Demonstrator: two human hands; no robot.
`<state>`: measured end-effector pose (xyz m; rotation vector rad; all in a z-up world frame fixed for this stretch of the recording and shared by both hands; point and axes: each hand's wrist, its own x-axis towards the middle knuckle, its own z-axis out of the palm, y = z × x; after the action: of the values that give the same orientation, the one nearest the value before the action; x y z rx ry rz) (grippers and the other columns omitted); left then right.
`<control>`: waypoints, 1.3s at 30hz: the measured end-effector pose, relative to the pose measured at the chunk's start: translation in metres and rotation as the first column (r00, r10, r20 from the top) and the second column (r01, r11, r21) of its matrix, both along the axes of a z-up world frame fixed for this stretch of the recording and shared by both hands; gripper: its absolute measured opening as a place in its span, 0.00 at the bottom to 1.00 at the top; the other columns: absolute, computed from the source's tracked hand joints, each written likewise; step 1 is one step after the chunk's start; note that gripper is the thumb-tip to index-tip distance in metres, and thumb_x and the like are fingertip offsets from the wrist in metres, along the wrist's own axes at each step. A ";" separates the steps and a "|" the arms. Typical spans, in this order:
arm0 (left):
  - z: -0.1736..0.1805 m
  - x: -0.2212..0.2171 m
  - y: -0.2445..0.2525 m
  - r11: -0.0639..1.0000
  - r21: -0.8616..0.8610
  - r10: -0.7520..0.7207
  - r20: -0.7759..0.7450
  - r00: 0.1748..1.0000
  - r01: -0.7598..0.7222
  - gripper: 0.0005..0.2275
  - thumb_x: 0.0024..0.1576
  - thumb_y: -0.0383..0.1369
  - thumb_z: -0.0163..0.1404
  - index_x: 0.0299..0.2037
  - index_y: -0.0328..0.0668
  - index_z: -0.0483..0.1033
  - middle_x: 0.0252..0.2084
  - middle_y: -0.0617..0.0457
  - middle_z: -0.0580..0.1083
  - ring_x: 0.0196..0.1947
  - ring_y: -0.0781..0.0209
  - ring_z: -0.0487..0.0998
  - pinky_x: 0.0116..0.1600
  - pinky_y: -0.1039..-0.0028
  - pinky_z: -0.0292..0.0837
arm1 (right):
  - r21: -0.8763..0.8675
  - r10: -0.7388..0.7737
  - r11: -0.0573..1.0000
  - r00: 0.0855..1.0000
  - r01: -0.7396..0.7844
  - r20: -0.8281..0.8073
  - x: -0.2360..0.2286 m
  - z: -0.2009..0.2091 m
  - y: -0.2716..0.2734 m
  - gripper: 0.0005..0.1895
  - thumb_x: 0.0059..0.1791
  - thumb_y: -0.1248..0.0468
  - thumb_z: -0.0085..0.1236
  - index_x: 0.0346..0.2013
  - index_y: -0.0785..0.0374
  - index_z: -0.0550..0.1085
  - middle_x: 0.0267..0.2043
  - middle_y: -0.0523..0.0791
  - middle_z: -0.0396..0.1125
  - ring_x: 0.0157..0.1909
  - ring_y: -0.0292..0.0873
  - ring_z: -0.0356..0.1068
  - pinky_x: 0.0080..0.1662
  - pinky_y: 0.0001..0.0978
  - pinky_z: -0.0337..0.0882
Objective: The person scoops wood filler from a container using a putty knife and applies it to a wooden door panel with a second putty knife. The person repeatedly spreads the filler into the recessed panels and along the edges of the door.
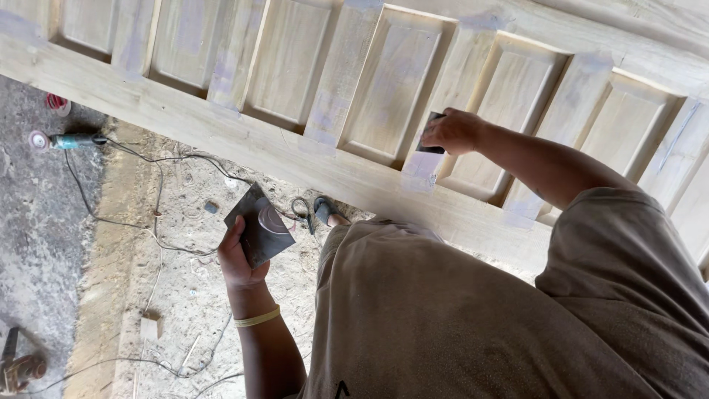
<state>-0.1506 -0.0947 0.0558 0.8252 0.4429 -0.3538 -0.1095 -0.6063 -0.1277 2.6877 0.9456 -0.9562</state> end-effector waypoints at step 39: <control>-0.005 0.122 -0.124 0.157 -0.314 -0.980 0.071 0.188 0.936 0.16 0.66 0.30 0.48 0.56 0.20 0.69 0.50 0.32 0.77 0.47 0.46 0.82 0.53 0.62 0.81 | 0.653 -0.702 -0.687 0.060 -0.321 -0.709 -0.146 0.172 0.233 0.24 0.50 0.55 0.70 0.49 0.59 0.65 0.42 0.41 0.65 0.44 0.33 0.66 0.47 0.26 0.69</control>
<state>-0.0286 -0.2183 0.0512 0.6818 -0.1139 -1.7251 -0.2560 -0.3729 0.0446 -1.0980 0.5990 -1.0110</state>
